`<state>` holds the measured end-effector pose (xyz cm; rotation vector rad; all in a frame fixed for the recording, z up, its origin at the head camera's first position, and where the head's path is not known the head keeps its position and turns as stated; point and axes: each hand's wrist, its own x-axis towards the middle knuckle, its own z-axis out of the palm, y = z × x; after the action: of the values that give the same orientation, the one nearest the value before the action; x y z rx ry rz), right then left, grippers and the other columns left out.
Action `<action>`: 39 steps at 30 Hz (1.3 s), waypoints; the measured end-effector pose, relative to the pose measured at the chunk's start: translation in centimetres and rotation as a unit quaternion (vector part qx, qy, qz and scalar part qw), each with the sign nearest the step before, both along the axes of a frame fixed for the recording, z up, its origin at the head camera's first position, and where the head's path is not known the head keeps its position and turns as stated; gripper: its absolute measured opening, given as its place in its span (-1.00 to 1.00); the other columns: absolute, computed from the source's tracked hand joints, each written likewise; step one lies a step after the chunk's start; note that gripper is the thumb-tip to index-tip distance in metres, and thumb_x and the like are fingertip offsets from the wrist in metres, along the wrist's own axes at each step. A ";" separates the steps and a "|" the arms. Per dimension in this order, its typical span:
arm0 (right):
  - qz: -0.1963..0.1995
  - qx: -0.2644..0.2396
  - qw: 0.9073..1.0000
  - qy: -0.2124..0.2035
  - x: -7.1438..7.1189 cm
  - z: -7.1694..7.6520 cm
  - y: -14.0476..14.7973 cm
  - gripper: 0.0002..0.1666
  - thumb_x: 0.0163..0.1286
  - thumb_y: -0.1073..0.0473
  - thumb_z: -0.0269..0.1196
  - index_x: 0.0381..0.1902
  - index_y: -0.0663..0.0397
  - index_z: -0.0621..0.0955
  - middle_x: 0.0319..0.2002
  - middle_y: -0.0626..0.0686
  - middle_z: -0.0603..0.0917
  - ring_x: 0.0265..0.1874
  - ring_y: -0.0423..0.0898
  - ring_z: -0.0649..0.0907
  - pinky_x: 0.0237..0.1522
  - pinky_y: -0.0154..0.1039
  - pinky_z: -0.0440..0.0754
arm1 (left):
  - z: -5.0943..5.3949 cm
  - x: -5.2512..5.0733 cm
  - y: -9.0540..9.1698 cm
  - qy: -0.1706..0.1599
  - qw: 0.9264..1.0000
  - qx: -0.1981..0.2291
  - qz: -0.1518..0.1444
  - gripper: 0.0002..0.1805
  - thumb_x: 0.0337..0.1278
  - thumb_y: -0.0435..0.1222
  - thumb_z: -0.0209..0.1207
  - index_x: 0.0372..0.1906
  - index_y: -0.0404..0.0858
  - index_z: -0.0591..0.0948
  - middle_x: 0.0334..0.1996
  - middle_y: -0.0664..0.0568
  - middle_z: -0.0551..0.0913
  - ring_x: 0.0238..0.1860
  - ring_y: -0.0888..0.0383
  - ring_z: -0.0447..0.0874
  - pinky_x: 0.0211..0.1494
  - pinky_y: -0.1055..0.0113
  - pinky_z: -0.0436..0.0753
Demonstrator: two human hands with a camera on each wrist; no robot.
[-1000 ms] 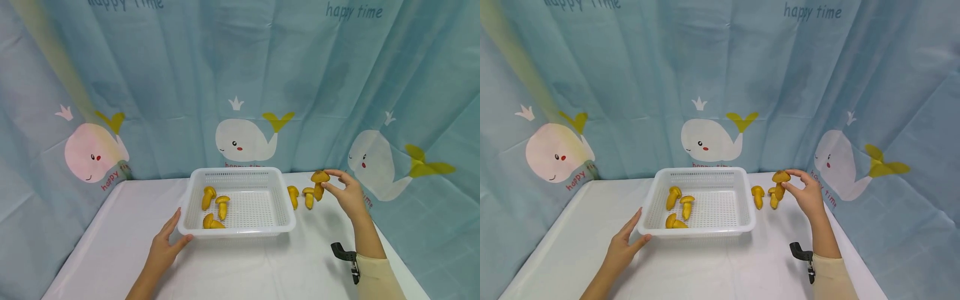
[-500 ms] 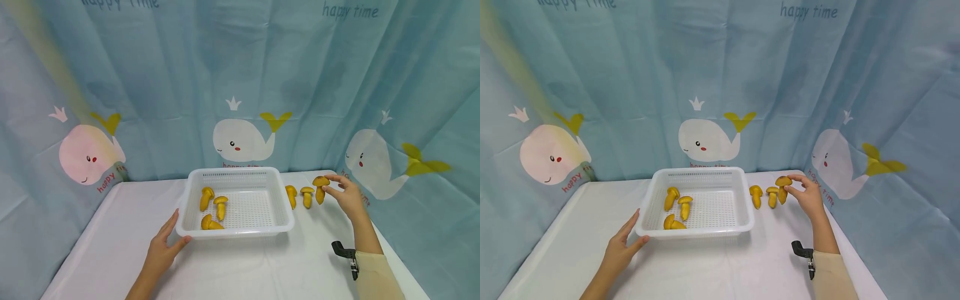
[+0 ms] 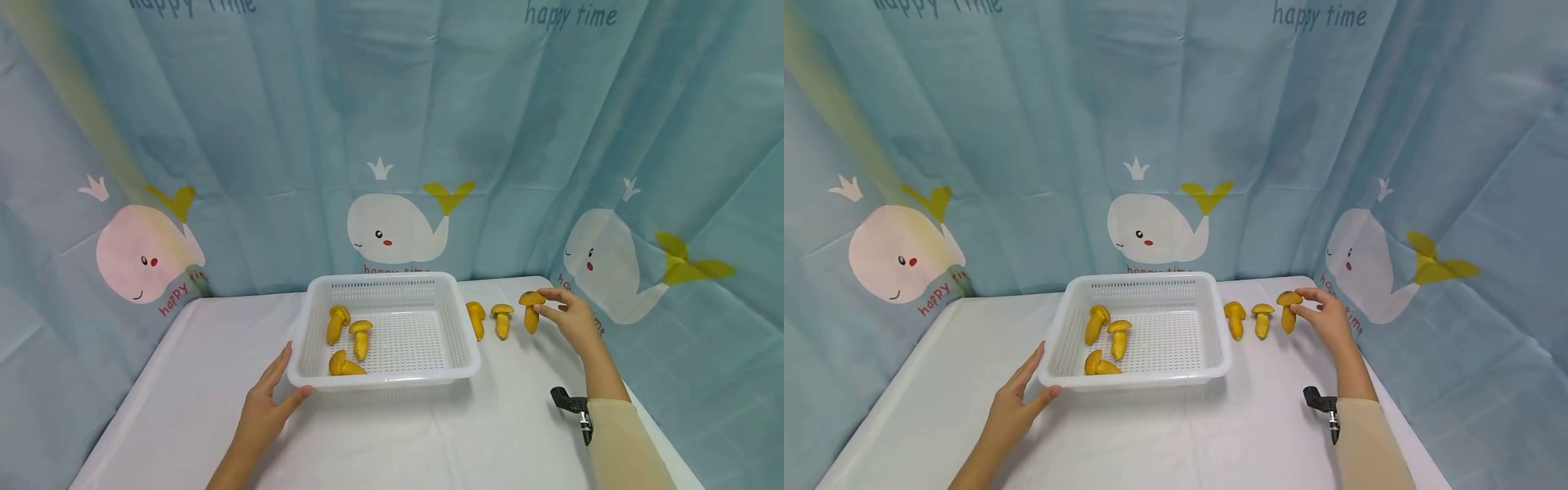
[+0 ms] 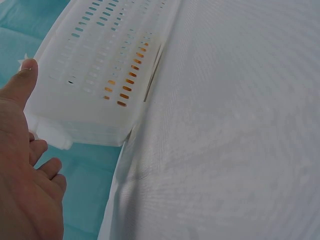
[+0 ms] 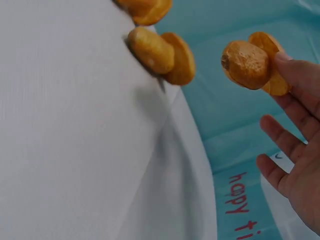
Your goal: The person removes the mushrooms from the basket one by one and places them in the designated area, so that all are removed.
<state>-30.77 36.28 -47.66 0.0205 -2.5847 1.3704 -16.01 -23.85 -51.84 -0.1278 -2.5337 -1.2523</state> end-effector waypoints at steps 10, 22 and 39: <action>0.013 0.040 0.998 -0.047 -1.9 -1.6 1.5 -0.32 0.39 -0.16 0.39 0.29 0.14 0.57 0.25 0.31 0.59 0.32 0.31 0.43 0.37 0.30 0.37 | -0.2 -0.1 0.1 -0.008 1.000 0.004 -0.001 0.00 0.16 -0.02 0.44 0.63 0.13 0.16 0.60 0.16 0.16 0.57 -0.18 0.19 0.41 -0.29 0.38; 0.034 0.021 0.995 -0.097 -3.5 -2.8 2.4 -0.26 0.38 -0.19 0.38 0.34 0.14 0.54 0.30 0.32 0.55 0.33 0.27 0.44 0.34 0.25 0.40 | -0.1 0.0 0.0 -0.007 1.000 -0.001 0.003 0.00 0.14 -0.01 0.45 0.60 0.31 0.13 0.59 0.24 0.17 0.58 -0.04 0.20 0.43 -0.14 0.40; 0.039 0.008 0.987 -0.154 -4.2 -3.3 2.3 -0.33 0.47 -0.04 0.33 0.38 0.20 0.49 0.36 0.34 0.51 0.35 0.28 0.43 0.44 0.32 0.32 | 0.0 0.1 0.0 -0.013 1.000 0.013 -0.005 -0.01 0.16 -0.01 0.43 0.60 0.30 0.13 0.60 0.25 0.14 0.58 -0.07 0.18 0.45 -0.15 0.37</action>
<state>-34.96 38.62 -51.00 -0.0969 -2.8728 1.4832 -15.92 -23.85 -51.83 -0.1179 -2.5412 -1.2985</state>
